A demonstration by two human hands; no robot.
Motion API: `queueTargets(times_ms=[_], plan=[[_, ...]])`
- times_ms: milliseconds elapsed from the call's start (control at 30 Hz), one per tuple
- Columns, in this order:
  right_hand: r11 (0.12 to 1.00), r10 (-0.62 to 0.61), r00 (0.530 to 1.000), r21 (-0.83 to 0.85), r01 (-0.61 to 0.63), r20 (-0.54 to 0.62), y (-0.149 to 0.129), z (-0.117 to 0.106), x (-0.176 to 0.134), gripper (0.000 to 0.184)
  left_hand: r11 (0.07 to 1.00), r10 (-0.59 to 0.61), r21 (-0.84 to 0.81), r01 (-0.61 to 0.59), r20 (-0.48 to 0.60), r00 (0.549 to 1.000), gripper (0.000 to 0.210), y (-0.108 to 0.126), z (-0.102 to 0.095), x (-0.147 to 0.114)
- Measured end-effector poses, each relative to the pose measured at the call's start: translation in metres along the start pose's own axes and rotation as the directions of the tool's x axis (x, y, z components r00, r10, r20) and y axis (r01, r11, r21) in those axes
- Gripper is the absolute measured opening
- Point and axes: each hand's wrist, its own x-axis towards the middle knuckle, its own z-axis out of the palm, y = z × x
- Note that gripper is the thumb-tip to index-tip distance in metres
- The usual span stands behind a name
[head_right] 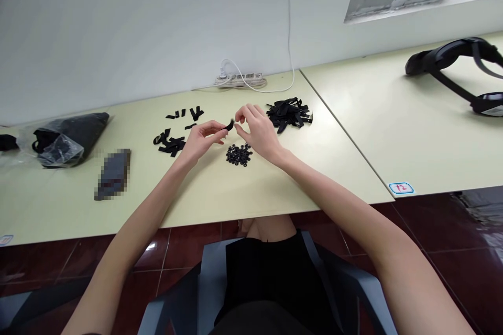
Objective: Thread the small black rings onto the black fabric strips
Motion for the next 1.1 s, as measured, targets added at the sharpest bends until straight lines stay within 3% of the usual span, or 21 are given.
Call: queueTargets(times_ms=[67, 167, 400, 567, 800, 1100], plan=[[0.992, -0.081, 0.997, -0.097, 0.08, -0.005, -0.001, -0.001, 0.0, 0.012, 0.999, -0.029, 0.015, 0.029, -0.025, 0.999, 0.042, 0.001, 0.0, -0.001], [0.985, -0.108, 0.988, -0.119, 0.121, 0.11, -0.002, -0.001, -0.001, 0.009, 0.997, -0.062, 0.036, 0.063, -0.033, 0.998, 0.046, 0.004, 0.001, -0.002], [0.98, 0.082, 0.947, -0.197, -0.021, 0.31, -0.006, -0.001, -0.004, 0.013, 0.997, -0.053, 0.066, 0.051, 0.029, 0.998, 0.046, 0.012, -0.001, -0.004], [0.95, 0.151, 0.905, -0.311, -0.021, 0.399, -0.014, -0.001, -0.003, 0.026, 0.996, -0.057, 0.068, 0.054, 0.044, 0.997, 0.045, 0.016, -0.001, -0.006], [0.917, 0.203, 0.874, -0.398, -0.011, 0.442, -0.018, -0.002, -0.003, 0.032, 0.991, -0.007, 0.135, -0.006, 0.099, 0.995, 0.04, 0.012, 0.002, -0.007], [0.958, 0.143, 0.907, -0.285, -0.027, 0.395, -0.012, -0.001, -0.003, 0.036, 0.994, 0.039, 0.099, -0.053, 0.135, 0.99, 0.044, 0.012, 0.008, -0.007]])
